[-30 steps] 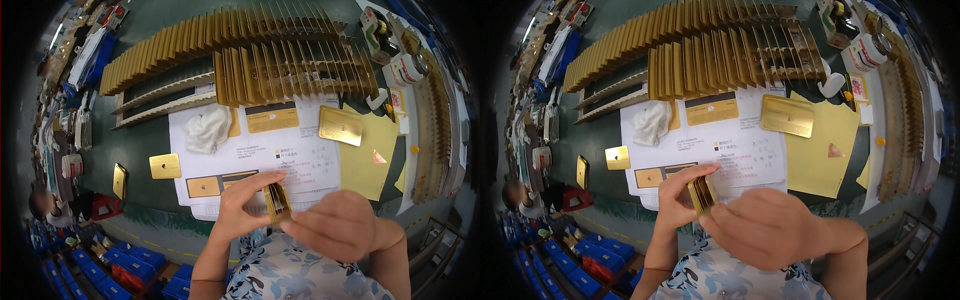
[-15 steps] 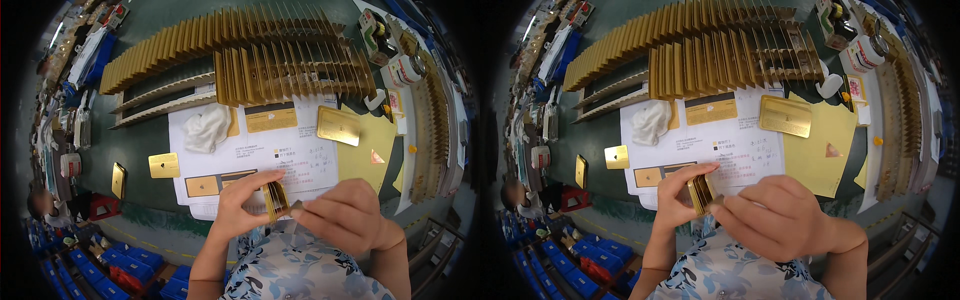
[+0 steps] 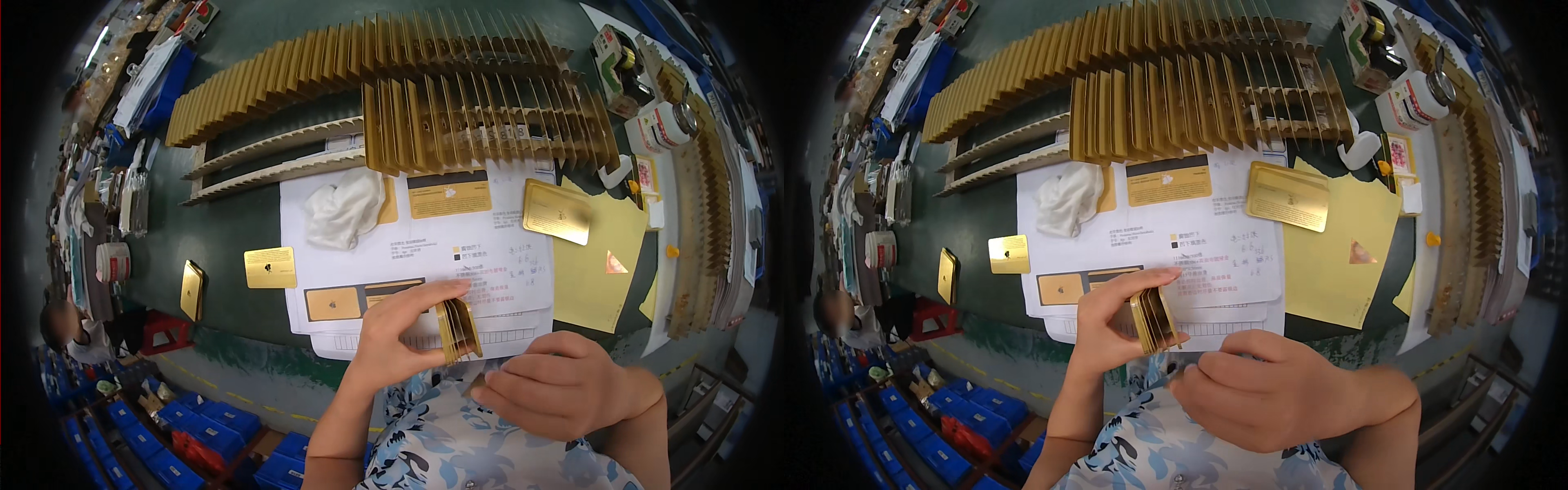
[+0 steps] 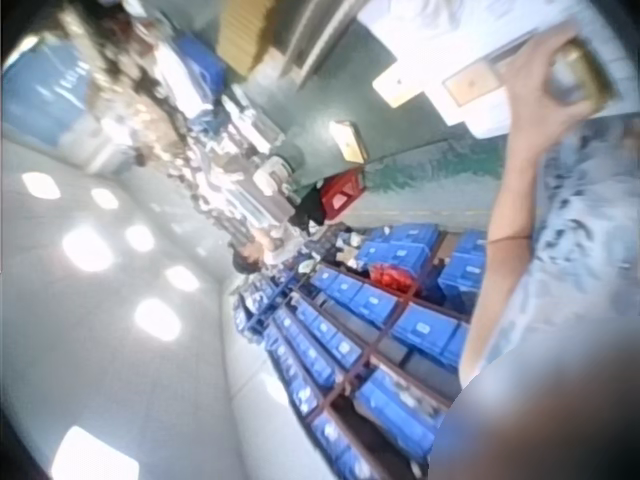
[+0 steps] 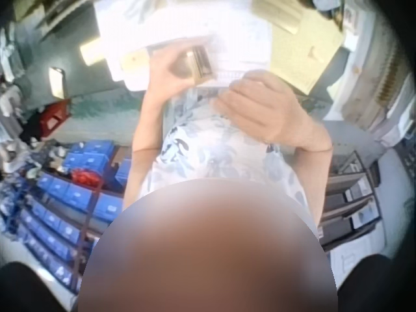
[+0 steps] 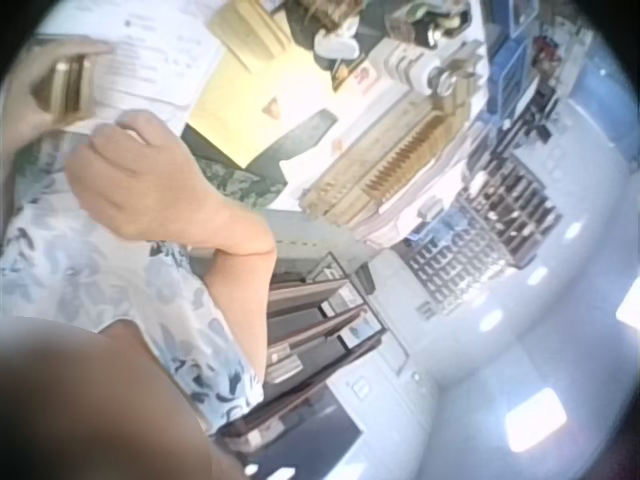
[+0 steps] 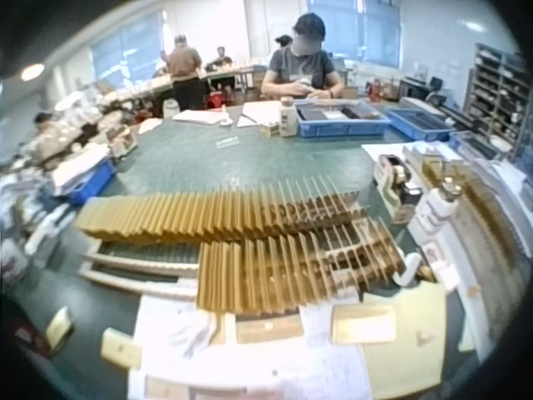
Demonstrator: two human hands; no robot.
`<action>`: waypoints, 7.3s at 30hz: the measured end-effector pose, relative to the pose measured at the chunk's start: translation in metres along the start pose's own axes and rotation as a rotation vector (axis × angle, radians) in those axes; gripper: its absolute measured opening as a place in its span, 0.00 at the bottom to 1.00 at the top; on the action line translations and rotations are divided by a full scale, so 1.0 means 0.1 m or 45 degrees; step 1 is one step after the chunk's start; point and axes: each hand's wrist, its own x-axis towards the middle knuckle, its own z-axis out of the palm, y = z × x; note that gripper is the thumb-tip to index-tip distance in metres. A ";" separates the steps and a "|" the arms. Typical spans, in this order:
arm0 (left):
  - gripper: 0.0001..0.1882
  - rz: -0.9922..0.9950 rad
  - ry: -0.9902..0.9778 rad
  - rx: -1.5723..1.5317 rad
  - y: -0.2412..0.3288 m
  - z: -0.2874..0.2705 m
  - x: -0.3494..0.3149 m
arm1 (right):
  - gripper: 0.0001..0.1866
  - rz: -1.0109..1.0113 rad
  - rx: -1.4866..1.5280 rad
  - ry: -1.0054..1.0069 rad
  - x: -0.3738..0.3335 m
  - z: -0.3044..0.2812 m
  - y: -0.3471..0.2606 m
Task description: The person organizes small gold-colored metal plates by hand, sorting them into storage bins according to documentation.
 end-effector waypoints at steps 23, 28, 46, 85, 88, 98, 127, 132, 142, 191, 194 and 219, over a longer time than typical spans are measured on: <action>0.30 0.026 0.045 0.059 -0.10 0.01 -0.07 | 0.33 0.712 1.165 0.041 0.17 0.34 0.27; 0.30 0.043 0.020 0.083 -0.08 0.00 -0.05 | 0.31 0.707 1.139 0.041 0.17 0.32 0.27; 0.30 0.093 0.048 0.121 -0.07 0.01 -0.01 | 0.32 0.702 1.160 0.015 0.17 0.30 0.26; 0.34 0.009 -0.016 0.001 -0.06 -0.05 -0.06 | 0.38 0.723 1.113 0.091 0.13 0.34 0.23; 0.34 0.002 0.000 -0.019 -0.06 -0.04 -0.06 | 0.38 0.716 1.111 0.091 0.14 0.35 0.22; 0.35 0.028 -0.004 -0.108 -0.03 -0.01 -0.02 | 0.31 0.483 0.446 0.316 0.08 0.21 0.21; 0.33 -0.007 0.017 -0.142 -0.08 0.02 -0.03 | 0.11 0.119 0.125 0.346 0.06 0.36 -0.05; 0.33 -0.010 0.028 -0.141 -0.06 0.03 -0.04 | 0.11 0.106 0.096 0.344 0.05 0.34 -0.06; 0.33 -0.025 0.014 -0.144 -0.05 0.02 -0.04 | 0.11 0.125 0.073 0.325 0.03 0.33 -0.07; 0.33 -0.015 0.011 -0.101 -0.06 0.00 -0.02 | 0.14 0.089 0.176 0.234 0.22 0.26 0.13; 0.32 0.009 0.003 -0.105 -0.05 0.01 -0.01 | 0.14 0.056 0.125 0.250 0.17 0.24 0.07; 0.31 0.020 0.010 -0.037 -0.05 0.01 0.00 | 0.17 0.084 0.234 0.233 0.23 0.25 0.23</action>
